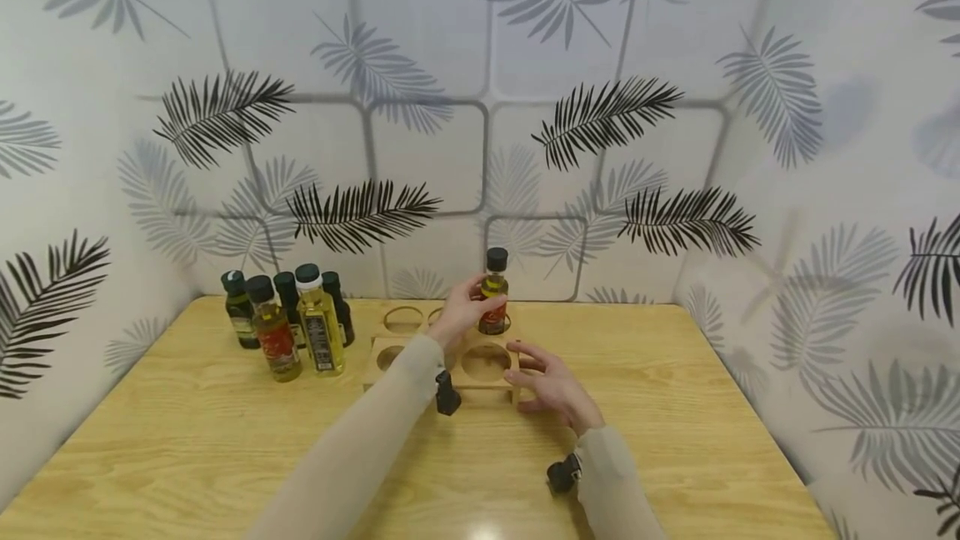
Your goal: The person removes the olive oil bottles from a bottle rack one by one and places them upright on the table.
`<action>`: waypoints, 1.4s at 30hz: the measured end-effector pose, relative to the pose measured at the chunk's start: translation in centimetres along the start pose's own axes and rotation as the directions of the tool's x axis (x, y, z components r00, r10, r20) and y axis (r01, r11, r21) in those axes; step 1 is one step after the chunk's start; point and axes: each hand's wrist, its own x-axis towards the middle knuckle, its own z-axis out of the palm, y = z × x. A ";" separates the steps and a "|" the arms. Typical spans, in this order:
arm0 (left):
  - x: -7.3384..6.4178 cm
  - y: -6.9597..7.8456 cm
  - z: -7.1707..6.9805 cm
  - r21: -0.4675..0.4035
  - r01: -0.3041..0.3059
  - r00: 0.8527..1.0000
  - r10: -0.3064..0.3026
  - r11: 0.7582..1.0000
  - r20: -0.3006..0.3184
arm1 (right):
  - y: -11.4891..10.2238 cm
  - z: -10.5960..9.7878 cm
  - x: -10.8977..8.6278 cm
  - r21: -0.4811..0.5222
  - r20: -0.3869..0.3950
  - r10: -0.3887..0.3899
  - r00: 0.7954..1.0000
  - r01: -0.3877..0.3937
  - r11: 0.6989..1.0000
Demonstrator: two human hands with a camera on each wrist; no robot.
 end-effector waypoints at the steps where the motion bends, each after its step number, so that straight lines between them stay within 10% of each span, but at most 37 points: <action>1: 0.0 0.0 -0.1 -0.002 0.001 1.000 -0.001 1.000 0.008 | 0.0 0.0 0.0 -0.002 0.002 -0.001 1.000 0.001 1.000; 27: -0.5 0.2 -1.4 -0.289 -0.007 1.000 0.014 0.957 0.021 | 0.1 0.1 -0.2 -0.005 0.021 -0.013 1.000 0.013 1.000; 42: -1.1 1.5 -3.5 -0.309 -0.093 0.990 0.055 0.947 -0.130 | 0.3 -0.2 -0.3 -0.025 0.029 -0.033 0.999 0.034 0.999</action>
